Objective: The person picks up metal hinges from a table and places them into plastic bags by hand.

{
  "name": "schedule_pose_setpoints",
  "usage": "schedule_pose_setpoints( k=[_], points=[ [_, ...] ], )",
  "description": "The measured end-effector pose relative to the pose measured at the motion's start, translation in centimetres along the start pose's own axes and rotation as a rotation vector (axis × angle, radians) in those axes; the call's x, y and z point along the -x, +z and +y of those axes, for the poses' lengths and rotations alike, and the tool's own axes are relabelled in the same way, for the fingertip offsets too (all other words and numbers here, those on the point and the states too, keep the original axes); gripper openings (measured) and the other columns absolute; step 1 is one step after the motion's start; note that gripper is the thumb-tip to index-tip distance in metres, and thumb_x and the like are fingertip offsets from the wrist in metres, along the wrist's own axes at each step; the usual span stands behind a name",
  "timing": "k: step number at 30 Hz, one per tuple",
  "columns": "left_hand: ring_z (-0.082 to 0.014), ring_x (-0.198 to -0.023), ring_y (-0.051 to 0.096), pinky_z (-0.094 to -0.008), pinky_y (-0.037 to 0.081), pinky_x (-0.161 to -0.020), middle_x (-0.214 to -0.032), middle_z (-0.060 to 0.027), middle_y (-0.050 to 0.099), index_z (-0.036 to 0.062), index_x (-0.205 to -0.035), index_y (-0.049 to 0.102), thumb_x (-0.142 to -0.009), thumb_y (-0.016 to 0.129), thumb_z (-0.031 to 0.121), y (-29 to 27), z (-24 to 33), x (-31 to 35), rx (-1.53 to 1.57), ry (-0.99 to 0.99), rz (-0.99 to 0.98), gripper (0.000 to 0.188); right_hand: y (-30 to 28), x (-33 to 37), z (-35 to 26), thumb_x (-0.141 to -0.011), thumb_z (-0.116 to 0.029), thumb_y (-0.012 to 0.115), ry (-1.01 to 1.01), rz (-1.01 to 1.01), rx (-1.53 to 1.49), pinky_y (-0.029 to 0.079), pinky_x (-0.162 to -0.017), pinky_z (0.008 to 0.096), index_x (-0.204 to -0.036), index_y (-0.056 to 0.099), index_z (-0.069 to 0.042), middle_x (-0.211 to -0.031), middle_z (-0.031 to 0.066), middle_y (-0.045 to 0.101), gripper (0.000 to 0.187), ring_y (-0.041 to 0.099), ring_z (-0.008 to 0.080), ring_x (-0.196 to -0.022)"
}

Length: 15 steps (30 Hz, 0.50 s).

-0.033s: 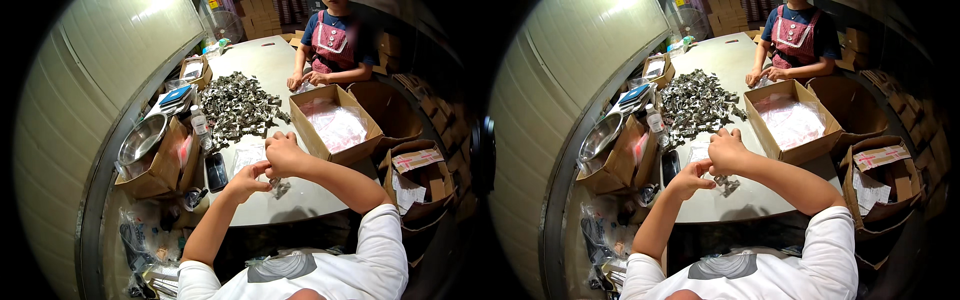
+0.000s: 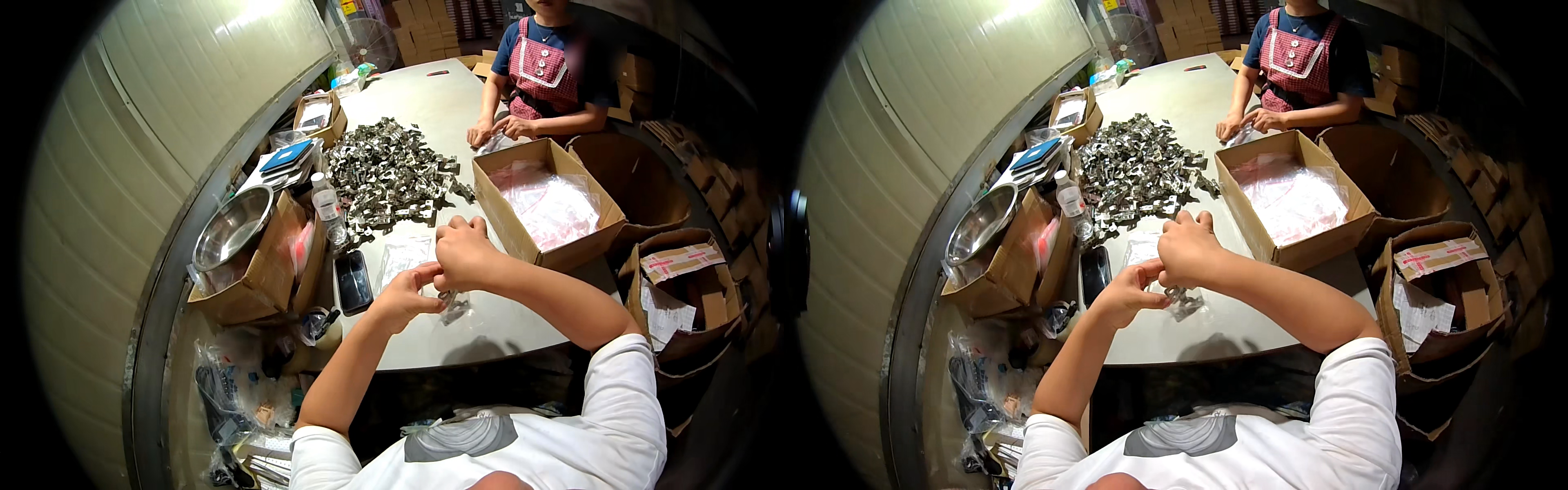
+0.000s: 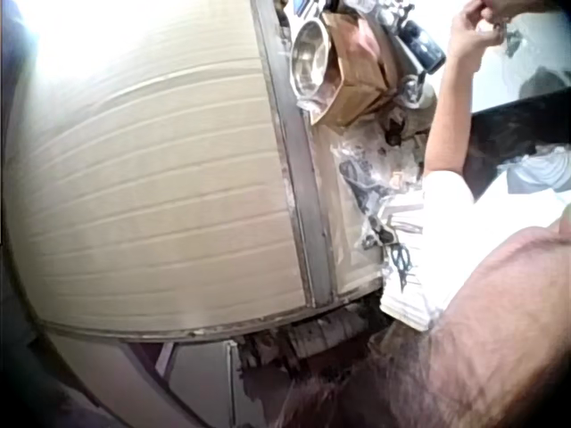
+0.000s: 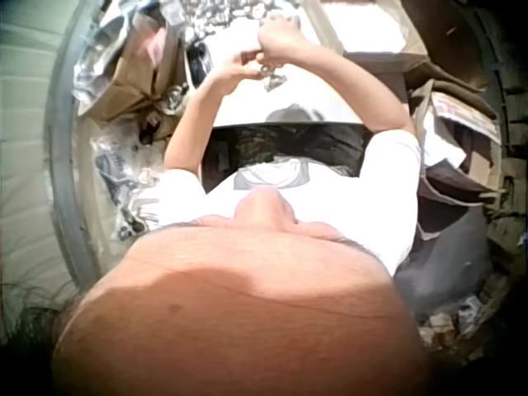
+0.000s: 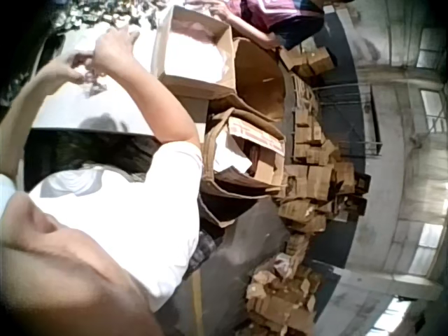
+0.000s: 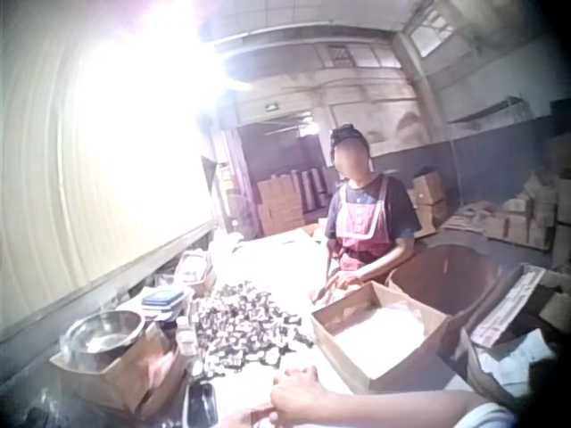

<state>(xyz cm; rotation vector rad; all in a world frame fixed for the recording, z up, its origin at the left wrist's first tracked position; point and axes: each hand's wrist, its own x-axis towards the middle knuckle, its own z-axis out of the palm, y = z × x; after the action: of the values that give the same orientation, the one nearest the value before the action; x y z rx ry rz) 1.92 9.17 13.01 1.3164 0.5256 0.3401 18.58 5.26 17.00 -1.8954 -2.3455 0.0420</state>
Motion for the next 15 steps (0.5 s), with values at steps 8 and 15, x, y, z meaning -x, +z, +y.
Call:
schedule_pose_setpoints(
  k=[8, 15],
  points=[
    [-0.0152, -0.104, 0.056, -0.0288, 0.051, -0.083, -0.124, -0.01, 0.054, -0.0055, -0.133, 0.045, -0.069, 0.066, -0.009, -2.4, 0.6, -1.0, 0.01, 0.061, 0.09, 0.068, -1.2, -1.7, 1.0, -0.064, -0.044, 0.077, 0.041, -0.078, -0.044, 0.041, -0.083, 0.0425, -0.081, 0.072, -0.004, -0.095, 0.0085, 0.064, 0.044, 0.055, 0.0269, -0.099],
    [-0.0234, -0.124, 0.048, -0.0292, 0.046, -0.093, -0.134, -0.0136, 0.05, -0.0067, -0.128, 0.052, -0.066, 0.065, -0.01, -7.0, 3.6, -2.4, -0.392, 0.26, 0.374, 0.063, 10.2, -12.9, 11.2, -0.076, -0.022, 0.065, 0.374, 0.388, -0.652, 0.05, -0.071, 0.0415, -0.088, 0.07, -0.008, -0.083, 0.0167, 0.064, 0.019, 0.064, 0.0329, -0.079]
  ],
)
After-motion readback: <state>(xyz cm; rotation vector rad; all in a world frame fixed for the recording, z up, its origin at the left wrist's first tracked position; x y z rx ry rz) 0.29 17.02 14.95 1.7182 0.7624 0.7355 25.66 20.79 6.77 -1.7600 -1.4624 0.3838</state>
